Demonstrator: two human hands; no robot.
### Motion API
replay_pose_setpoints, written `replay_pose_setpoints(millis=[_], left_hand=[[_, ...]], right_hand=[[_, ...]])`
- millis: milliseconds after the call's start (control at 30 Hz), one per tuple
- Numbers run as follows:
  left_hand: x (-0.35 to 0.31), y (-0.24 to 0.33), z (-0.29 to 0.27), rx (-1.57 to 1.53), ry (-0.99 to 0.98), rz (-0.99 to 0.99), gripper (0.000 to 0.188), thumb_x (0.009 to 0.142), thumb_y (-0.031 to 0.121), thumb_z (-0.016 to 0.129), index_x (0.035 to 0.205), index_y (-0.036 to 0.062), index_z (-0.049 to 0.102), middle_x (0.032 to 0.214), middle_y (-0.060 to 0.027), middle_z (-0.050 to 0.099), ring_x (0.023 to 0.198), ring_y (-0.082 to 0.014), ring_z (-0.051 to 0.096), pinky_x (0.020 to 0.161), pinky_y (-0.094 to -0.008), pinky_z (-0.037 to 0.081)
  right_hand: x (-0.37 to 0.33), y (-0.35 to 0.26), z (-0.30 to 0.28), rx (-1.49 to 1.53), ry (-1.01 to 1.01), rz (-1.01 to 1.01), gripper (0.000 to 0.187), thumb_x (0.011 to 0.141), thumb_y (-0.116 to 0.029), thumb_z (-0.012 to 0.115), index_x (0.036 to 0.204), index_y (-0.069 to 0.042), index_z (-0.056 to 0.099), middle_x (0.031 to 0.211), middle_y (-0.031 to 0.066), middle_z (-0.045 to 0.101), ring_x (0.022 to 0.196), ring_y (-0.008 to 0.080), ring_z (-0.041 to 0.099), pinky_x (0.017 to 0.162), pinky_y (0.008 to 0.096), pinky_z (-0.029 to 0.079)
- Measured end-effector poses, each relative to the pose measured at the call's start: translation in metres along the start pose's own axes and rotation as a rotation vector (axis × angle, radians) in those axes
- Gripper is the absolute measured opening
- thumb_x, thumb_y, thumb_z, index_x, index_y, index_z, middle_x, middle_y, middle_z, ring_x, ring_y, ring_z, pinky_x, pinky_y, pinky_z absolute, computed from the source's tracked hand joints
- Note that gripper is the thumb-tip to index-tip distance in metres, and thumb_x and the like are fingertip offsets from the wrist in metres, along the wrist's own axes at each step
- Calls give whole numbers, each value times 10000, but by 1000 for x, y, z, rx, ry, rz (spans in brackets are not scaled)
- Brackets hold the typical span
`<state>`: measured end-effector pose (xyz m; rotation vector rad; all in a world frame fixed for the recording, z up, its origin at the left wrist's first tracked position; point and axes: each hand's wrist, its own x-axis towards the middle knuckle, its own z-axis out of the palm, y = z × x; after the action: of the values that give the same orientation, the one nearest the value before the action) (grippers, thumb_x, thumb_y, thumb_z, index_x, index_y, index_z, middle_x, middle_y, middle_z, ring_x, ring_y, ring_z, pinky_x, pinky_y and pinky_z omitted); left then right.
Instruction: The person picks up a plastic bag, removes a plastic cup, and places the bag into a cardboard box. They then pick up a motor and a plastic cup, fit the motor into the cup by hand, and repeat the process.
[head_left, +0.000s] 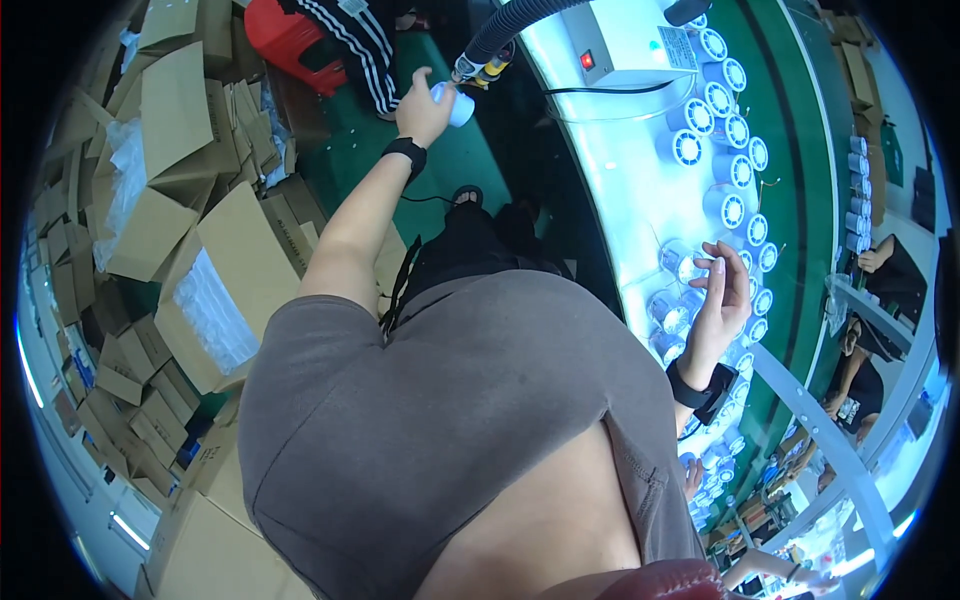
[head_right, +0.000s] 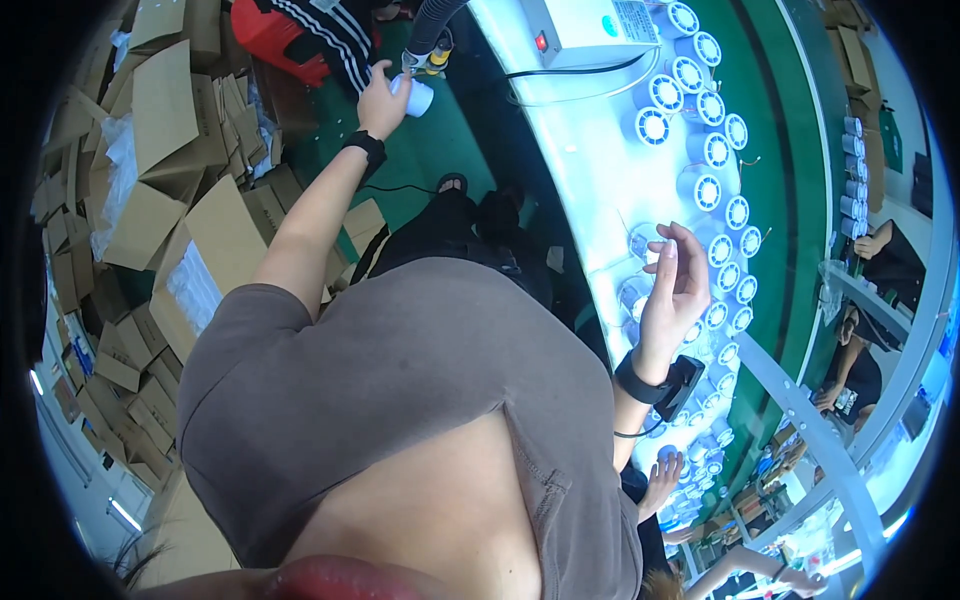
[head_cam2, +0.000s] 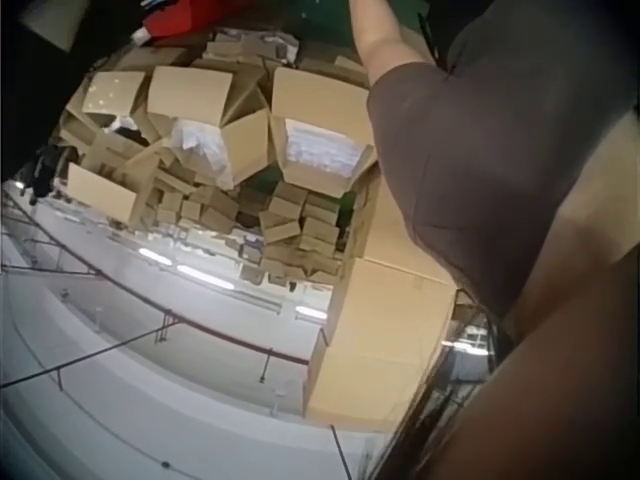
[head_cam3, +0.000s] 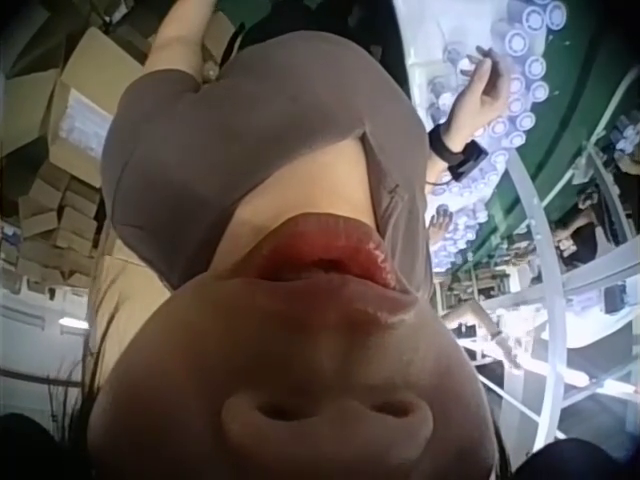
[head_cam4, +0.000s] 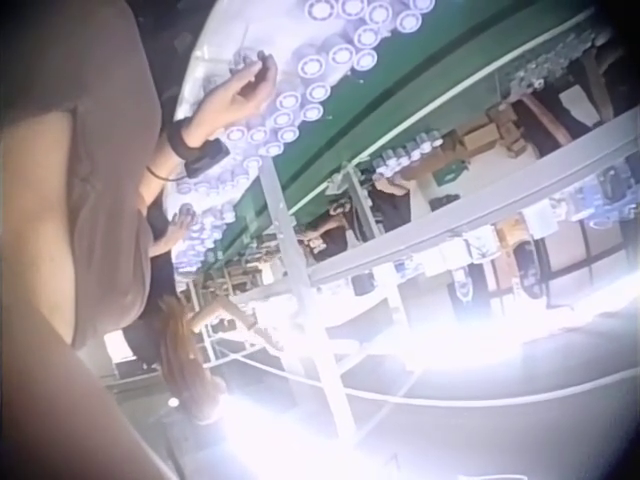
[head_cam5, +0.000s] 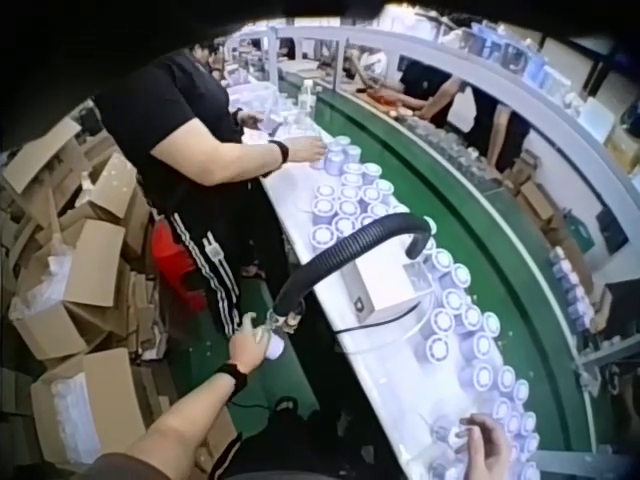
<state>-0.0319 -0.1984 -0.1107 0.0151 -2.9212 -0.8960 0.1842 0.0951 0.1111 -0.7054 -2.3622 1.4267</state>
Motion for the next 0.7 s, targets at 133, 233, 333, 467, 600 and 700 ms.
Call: replay_pose_setpoints(millis=[133,233,333,467,600,700], left_hand=[[-10,14,-19,154,-102,246,616,662,406,585,1113,45,371,770,-165,552,700,-302,560,586,-361,460],[-13,12,-23,155,-59,312,651,644,400,608,1131,49,356,778,-161,556,713,-305,559,596,-367,460],[-11,15,-25,113,-84,350,674,630,395,626,1140,54,346,804,-162,555,733,-314,555,615,-376,457],[-16,2,-33,-102,18,335,558,671,337,623,1088,27,420,957,-174,529,822,-322,537,713,-372,433],[-37,-54,-12,-725,-503,-517,355,836,307,384,1020,31,510,943,-98,565,785,-117,538,632,-257,422],[-66,-7,-15,-1174,-732,-865,320,831,292,362,994,61,511,820,-61,548,644,-132,491,539,-238,393]], right_hand=[[-5,-1,1,6,-2,10,217,832,-88,453,1008,24,515,916,128,570,733,138,560,563,202,447],[-10,-2,3,22,16,31,218,830,-86,458,1009,25,515,918,124,571,731,137,560,562,201,443],[-15,3,0,11,18,41,225,826,-90,468,1013,26,512,901,116,576,716,131,559,554,197,433],[-17,34,-36,24,315,68,218,827,-134,475,959,30,531,852,105,587,681,124,556,534,192,420],[-70,85,-122,77,854,158,214,830,-168,466,839,29,549,758,96,588,617,126,557,480,199,411],[-139,128,-155,24,1050,421,222,819,-191,479,765,14,544,656,81,569,556,123,551,433,214,402]])
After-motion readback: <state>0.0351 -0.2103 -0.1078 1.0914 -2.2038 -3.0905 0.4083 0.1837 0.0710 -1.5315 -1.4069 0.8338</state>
